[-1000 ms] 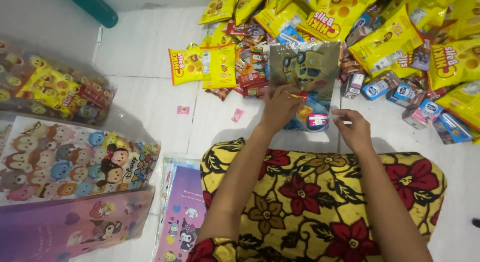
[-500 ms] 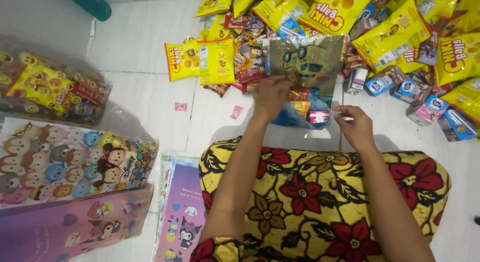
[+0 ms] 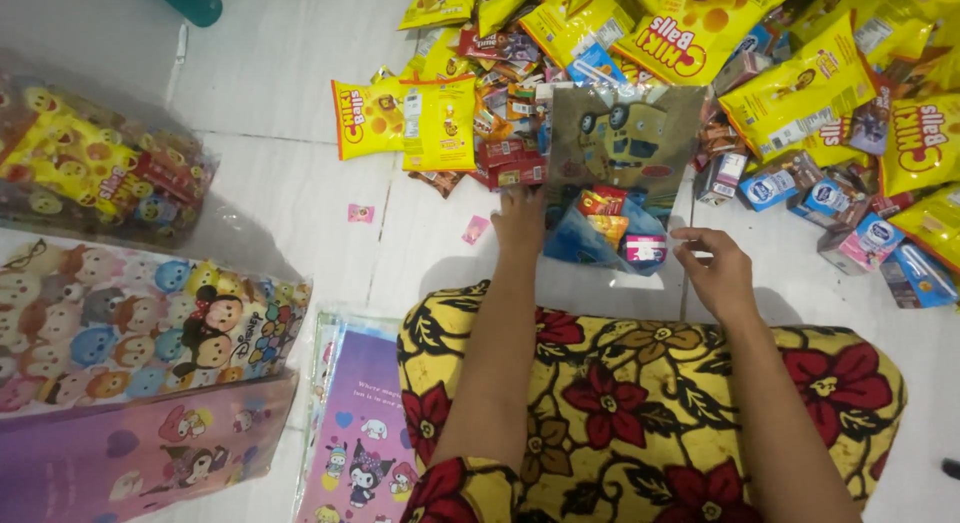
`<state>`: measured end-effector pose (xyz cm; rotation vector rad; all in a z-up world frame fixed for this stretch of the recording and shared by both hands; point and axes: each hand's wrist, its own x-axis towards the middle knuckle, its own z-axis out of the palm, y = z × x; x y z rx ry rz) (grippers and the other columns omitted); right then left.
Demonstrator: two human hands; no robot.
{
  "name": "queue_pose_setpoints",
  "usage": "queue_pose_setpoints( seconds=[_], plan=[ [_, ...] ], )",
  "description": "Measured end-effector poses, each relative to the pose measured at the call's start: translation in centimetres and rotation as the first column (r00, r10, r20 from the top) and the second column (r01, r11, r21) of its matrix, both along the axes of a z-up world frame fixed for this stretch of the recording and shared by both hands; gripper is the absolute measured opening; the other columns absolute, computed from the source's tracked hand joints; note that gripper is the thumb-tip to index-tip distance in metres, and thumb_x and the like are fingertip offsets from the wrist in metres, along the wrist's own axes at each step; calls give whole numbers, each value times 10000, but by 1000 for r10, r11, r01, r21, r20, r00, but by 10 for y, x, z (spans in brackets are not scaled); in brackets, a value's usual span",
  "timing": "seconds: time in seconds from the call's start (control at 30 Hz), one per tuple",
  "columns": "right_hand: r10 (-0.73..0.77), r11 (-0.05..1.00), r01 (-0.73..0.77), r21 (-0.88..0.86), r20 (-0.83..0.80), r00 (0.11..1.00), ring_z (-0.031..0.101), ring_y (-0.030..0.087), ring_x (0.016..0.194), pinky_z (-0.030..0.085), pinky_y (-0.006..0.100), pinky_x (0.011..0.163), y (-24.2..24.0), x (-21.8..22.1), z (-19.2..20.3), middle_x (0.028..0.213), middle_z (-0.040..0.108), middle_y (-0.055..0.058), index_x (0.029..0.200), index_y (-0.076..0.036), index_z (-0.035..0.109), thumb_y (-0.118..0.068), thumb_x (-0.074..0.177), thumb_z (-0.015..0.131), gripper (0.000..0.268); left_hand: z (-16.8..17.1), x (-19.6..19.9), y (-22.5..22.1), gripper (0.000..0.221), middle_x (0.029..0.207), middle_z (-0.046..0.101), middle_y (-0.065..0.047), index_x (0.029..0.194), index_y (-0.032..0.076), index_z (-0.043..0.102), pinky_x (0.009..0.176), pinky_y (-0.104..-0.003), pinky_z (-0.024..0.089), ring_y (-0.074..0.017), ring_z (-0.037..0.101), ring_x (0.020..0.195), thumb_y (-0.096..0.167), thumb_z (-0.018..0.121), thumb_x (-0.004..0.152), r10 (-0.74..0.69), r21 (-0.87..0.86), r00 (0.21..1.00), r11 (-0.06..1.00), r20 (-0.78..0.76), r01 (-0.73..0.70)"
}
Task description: The person is sorting and packing small snack bags and sticker sheets into larger clear plastic bags on the floor.
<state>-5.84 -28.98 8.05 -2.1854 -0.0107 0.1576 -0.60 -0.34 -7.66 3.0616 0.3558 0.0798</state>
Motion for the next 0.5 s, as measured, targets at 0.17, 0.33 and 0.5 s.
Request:
queue_pose_setpoints(
  seconds=[0.17, 0.33, 0.5],
  plan=[
    [-1, 1000, 1, 7, -10, 1000, 644, 452, 1192, 551, 531, 969, -1, 5, -8, 1193, 653, 268, 1211, -10, 735, 5, 1005, 698, 209, -12, 11, 6, 327, 1285, 577, -78, 1239, 354, 660, 769, -476, 584, -312, 570, 1167, 190, 578, 968, -4, -32, 994, 999, 112, 7],
    [4, 1000, -4, 2, -16, 1000, 643, 450, 1195, 550, 528, 968, -2, 5, -8, 1195, 653, 269, 1210, -9, 734, 7, 1005, 700, 208, -20, 15, 8, 254, 1205, 597, -140, 1123, 257, 711, 696, -439, 623, -344, 653, 1053, 132, 603, 930, 48, -143, 970, 990, 239, -14],
    [-3, 1000, 4, 6, -21, 1000, 642, 445, 1196, 543, 534, 981, -2, 3, -7, 1191, 653, 262, 1211, -22, 738, 7, 1008, 701, 208, -18, 20, 6, 58, 779, 583, -40, 827, 110, 669, 545, -383, 603, -251, 680, 713, 121, 624, 862, 238, -181, 951, 962, 200, -203]
  ],
)
